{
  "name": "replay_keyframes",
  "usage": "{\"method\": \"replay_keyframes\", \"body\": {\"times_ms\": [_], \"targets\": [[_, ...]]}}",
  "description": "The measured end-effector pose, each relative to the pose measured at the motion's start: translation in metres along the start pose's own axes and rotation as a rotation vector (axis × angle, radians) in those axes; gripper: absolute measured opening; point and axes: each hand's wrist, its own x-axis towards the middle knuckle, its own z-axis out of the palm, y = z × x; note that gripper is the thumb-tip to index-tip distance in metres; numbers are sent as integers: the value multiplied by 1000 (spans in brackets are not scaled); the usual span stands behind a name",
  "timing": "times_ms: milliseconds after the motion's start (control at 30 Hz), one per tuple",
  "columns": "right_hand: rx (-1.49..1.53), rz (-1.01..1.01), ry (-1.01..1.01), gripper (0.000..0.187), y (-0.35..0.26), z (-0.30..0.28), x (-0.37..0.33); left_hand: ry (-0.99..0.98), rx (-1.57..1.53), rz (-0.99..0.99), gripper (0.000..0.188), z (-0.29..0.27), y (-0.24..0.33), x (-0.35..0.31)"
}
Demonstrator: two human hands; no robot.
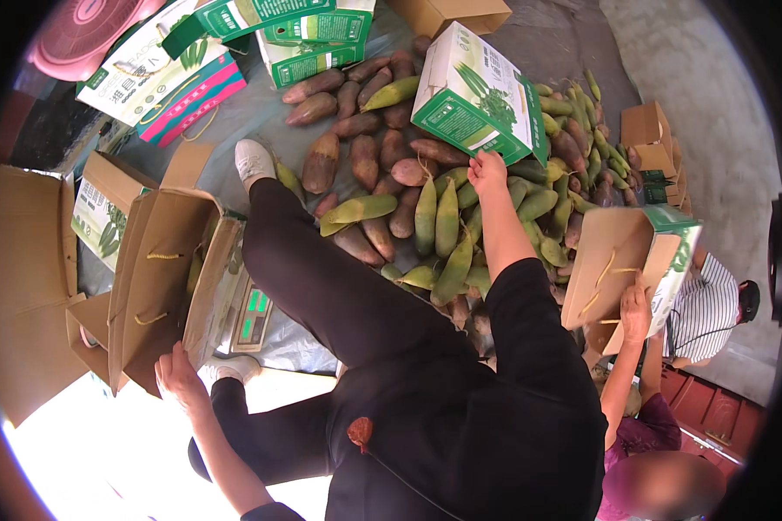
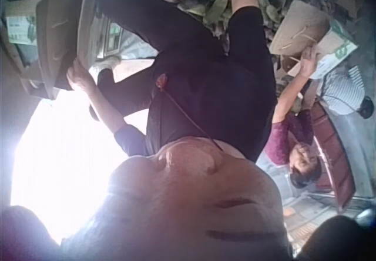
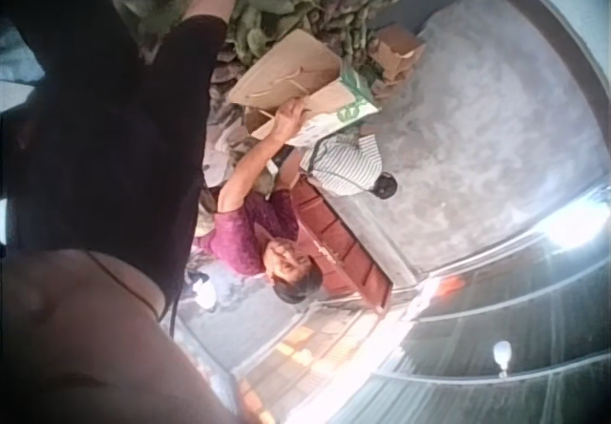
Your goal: Sort vegetables and place them into cardboard boxes for packaging.
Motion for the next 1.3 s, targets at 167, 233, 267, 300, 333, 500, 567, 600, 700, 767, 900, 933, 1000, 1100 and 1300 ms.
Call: {"method": "replay_keyframes", "body": {"times_ms": [167, 233, 267, 300, 333, 500, 567, 600, 700, 767, 900, 933, 1000, 1100, 1300], "targets": [[117, 71, 7, 31, 0, -8, 31, -36, -10, -48, 24, 0, -3, -1], [165, 60, -11, 30, 5, -4, 38, -9, 7, -57, 23, -4, -5, -3], [207, 111, -133, 28, 4, -13, 48, -12, 14, -44, 23, -5, -3, -1], [245, 154, -256, 28, -4, -21, 58, -11, 15, -32, 22, -2, 2, 3], [270, 137, -230, 32, -11, -23, 64, 16, 13, -46, 22, 2, 7, 7], [292, -111, -90, 35, -11, 25, 11, -27, 59, -53, 21, -11, 6, 7], [305, -308, -198, 31, -24, 49, -10, -38, 38, -49, 24, -13, 6, 8], [331, -382, -229, 29, -33, 58, -22, -33, 50, -75, 24, -13, 8, 11], [339, -547, -290, 32, -51, 70, -78, -37, -13, -62, 25, -25, 7, 15], [363, -624, -295, 28, -62, 66, -115, -34, -38, -59, 26, -20, 5, 15], [340, -758, -604, 12, -77, 64, -199, -60, -39, -99, 24, -27, 1, 13], [342, -789, -697, 11, -83, 69, -222, -69, -39, -101, 24, -26, 0, 12], [311, -857, -742, 12, -89, 83, -263, -69, -36, -112, 23, -28, -1, 12], [285, -975, -841, 14, -100, 96, -307, -87, -75, -78, 18, -28, -1, 14], [287, -982, -1275, 23, -92, 129, -375, -99, -65, -101, 12, -27, -5, 9]]}}
